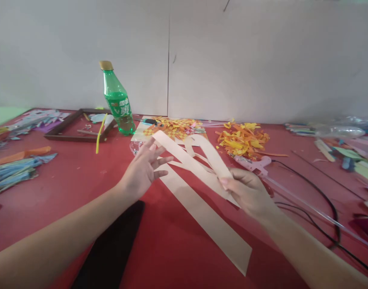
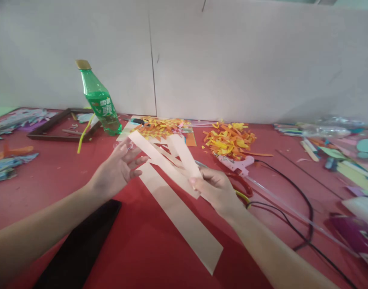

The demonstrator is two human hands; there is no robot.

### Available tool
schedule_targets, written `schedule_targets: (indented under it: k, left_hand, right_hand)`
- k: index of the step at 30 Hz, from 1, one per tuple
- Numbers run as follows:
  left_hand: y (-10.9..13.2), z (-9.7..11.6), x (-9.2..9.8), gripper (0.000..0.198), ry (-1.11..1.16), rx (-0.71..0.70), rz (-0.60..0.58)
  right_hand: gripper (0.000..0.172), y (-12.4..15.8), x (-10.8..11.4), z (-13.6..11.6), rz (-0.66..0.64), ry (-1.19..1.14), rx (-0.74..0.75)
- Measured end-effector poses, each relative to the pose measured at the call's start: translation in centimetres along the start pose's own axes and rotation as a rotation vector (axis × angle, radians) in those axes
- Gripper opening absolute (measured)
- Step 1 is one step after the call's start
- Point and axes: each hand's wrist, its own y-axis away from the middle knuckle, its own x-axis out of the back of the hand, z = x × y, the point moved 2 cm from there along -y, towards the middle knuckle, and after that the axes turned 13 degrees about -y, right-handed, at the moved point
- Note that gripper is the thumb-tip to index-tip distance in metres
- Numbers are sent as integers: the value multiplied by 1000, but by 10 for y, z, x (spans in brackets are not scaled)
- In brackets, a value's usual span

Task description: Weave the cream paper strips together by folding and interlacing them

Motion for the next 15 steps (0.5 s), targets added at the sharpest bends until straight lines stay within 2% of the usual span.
schedule_targets:
  k: [3,7,11,15]
  left_hand:
    - [8,9,8,38,-22,-13,21]
    - [21,3,25,54,-265,-11,161]
    - [31,-7,40,62,-703,-94,192]
    - [35,-11,52,63,-990,-149,162]
  right_hand:
    - [32,14,3,-3,-86,165,-65]
    - [31,29,10,-3,-127,287,-146]
    - [33,36,19,-5,-173,414,-31]
    - [29,44,23,-6,-191,625,40]
